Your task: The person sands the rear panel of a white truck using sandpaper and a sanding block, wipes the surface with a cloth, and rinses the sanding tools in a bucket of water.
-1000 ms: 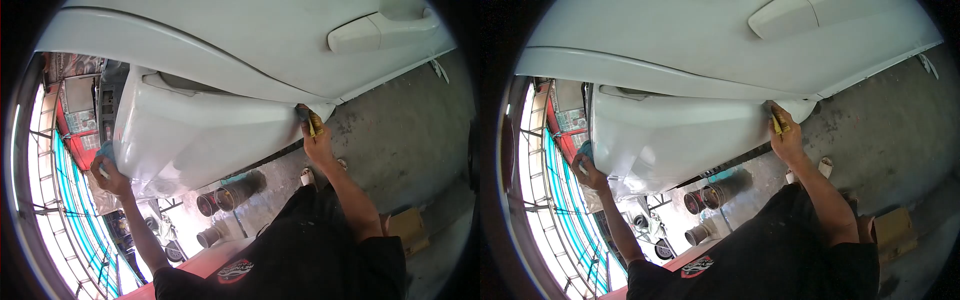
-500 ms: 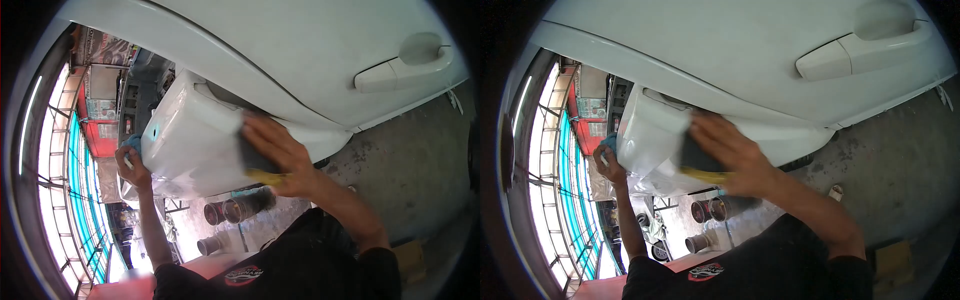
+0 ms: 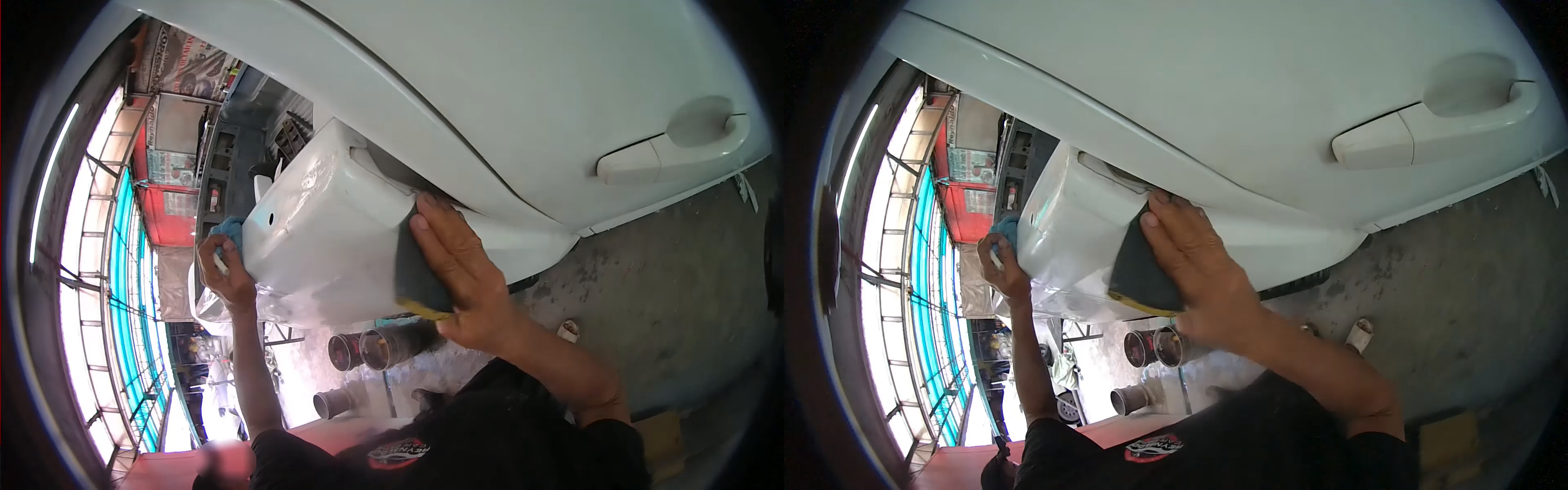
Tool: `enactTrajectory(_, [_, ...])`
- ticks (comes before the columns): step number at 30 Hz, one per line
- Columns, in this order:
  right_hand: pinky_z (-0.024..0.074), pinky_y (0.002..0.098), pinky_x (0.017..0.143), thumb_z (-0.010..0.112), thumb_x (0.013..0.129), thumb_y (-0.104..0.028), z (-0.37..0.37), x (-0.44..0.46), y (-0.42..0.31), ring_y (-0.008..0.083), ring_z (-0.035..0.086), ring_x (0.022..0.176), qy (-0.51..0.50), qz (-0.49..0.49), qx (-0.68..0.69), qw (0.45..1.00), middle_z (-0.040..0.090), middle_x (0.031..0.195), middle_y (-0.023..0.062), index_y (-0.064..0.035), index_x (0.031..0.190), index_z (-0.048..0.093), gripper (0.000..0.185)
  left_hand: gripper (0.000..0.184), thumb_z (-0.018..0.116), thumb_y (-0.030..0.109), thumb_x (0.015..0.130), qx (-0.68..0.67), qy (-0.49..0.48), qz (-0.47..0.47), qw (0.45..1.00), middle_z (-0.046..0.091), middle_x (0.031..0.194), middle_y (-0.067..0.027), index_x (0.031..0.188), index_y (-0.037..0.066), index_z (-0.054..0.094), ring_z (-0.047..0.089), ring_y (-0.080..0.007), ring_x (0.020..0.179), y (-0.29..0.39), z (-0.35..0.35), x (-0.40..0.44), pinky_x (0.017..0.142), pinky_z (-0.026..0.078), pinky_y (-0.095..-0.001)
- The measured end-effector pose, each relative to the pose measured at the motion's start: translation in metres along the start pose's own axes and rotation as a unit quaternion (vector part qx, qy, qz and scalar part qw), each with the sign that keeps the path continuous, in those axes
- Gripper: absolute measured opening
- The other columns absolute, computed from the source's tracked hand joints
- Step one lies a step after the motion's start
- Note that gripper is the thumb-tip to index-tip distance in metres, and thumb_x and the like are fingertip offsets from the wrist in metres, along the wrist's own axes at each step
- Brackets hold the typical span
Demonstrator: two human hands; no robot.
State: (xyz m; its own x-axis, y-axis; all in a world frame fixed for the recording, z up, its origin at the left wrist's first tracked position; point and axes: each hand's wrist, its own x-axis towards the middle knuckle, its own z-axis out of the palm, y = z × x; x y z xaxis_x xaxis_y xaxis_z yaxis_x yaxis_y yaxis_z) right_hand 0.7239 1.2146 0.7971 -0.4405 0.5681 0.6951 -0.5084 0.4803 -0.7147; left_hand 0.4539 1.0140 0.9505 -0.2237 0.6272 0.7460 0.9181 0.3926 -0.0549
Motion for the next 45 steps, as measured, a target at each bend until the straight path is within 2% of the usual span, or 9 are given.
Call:
enactTrajectory(3, [0.0287, 0.0499, 0.117, 0.068, 0.065, -0.002, 0.015, 0.029, -0.007, 0.0452, 0.032, 0.142, 0.002, -0.043, -0.004, 0.999, 0.026, 0.156, 0.0289, 0.0084, 0.147, 0.032, 0.091, 0.009, 0.058, 0.004, 0.090, 0.009, 0.013, 0.021, 1.000, 0.061, 0.087, -0.0137, 0.097, -0.002, 0.059, 0.057, -0.0281, 0.078, 0.008, 0.001, 0.002, 0.076, 0.046, -0.0370])
enactTrajectory(8, [0.0430, 0.0472, 0.106, 0.061, 0.076, 0.002, 0.006, 0.020, -0.017, 0.0442, 0.049, 0.128, 0.026, -0.023, -0.024, 0.999, 0.043, 0.146, 0.0257, 0.0043, 0.141, 0.046, 0.067, 0.008, 0.057, 0.003, 0.090, -0.010, 0.005, 0.004, 1.000, 0.061, 0.087, -0.0133, 0.097, -0.002, 0.059, 0.057, -0.0276, 0.078, 0.012, 0.000, 0.004, 0.076, 0.046, -0.0367])
enactTrajectory(15, [0.0429, 0.0470, 0.108, 0.065, 0.082, -0.005, 0.011, 0.027, -0.021, 0.0452, 0.046, 0.132, 0.045, 0.001, -0.003, 0.999, 0.042, 0.148, 0.0262, 0.0015, 0.142, 0.048, 0.063, 0.009, 0.056, 0.003, 0.092, 0.015, -0.005, 0.012, 1.000, 0.062, 0.090, -0.0139, 0.099, -0.002, 0.058, 0.058, -0.0278, 0.082, 0.013, -0.003, 0.002, 0.079, 0.046, -0.0370])
enactTrajectory(20, [0.0325, 0.0471, 0.116, 0.067, 0.061, 0.003, 0.018, 0.006, -0.008, 0.0421, 0.033, 0.142, 0.016, -0.029, -0.087, 0.996, 0.030, 0.153, 0.0303, 0.0111, 0.144, 0.037, 0.089, 0.011, 0.056, 0.005, 0.092, 0.022, -0.006, 0.014, 1.000, 0.063, 0.093, -0.0142, 0.100, -0.002, 0.058, 0.059, -0.0276, 0.085, 0.012, -0.004, 0.002, 0.082, 0.047, -0.0375])
enactTrajectory(29, [0.0429, 0.0452, 0.106, 0.066, 0.069, 0.004, 0.021, 0.038, -0.030, 0.0467, 0.047, 0.126, 0.051, -0.057, -0.121, 0.990, 0.038, 0.144, 0.0317, 0.0119, 0.138, 0.041, 0.073, 0.008, 0.059, 0.002, 0.089, 0.019, 0.016, 0.032, 0.999, 0.062, 0.087, -0.0144, 0.096, -0.002, 0.060, 0.060, -0.0324, 0.079, 0.014, -0.004, 0.003, 0.073, 0.047, -0.0408])
enactTrajectory(36, [0.0478, 0.0466, 0.097, 0.063, 0.082, -0.004, 0.017, 0.055, -0.046, 0.0437, 0.056, 0.115, 0.067, 0.012, -0.076, 0.995, 0.055, 0.126, 0.0316, 0.0128, 0.119, 0.054, 0.041, 0.007, 0.060, 0.001, 0.087, 0.005, 0.019, 0.022, 1.000, 0.061, 0.085, -0.0122, 0.094, 0.001, 0.061, 0.059, -0.0302, 0.075, 0.019, -0.003, 0.006, 0.070, 0.046, -0.0389])
enactTrajectory(39, [0.0481, 0.0462, 0.098, 0.062, 0.083, -0.003, 0.018, 0.079, -0.036, 0.0439, 0.056, 0.115, 0.049, -0.062, -0.160, 0.984, 0.054, 0.128, 0.0311, 0.0133, 0.123, 0.052, 0.045, 0.009, 0.061, 0.000, 0.086, 0.004, 0.022, 0.030, 0.999, 0.061, 0.084, -0.0115, 0.094, 0.002, 0.061, 0.059, -0.0294, 0.074, 0.021, -0.005, 0.006, 0.069, 0.046, -0.0379])
enactTrajectory(40, [0.0480, 0.0455, 0.098, 0.062, 0.081, 0.000, 0.015, 0.095, -0.040, 0.0447, 0.056, 0.115, -0.029, 0.000, -0.150, 0.988, 0.052, 0.132, 0.0302, 0.0128, 0.125, 0.051, 0.047, 0.009, 0.061, 0.000, 0.086, 0.001, 0.022, 0.030, 0.999, 0.061, 0.084, -0.0114, 0.094, 0.002, 0.061, 0.059, -0.0290, 0.074, 0.020, -0.005, 0.006, 0.069, 0.046, -0.0377])
enactTrajectory(45, [0.0435, 0.0465, 0.106, 0.062, 0.074, 0.005, 0.024, 0.034, -0.042, 0.0454, 0.047, 0.128, 0.029, -0.092, -0.259, 0.961, 0.047, 0.142, 0.0272, 0.0108, 0.134, 0.049, 0.062, 0.010, 0.061, -0.001, 0.084, -0.022, 0.030, 0.028, 0.999, 0.061, 0.084, -0.0114, 0.094, 0.002, 0.061, 0.059, -0.0283, 0.075, 0.022, -0.007, 0.005, 0.069, 0.046, -0.0364])
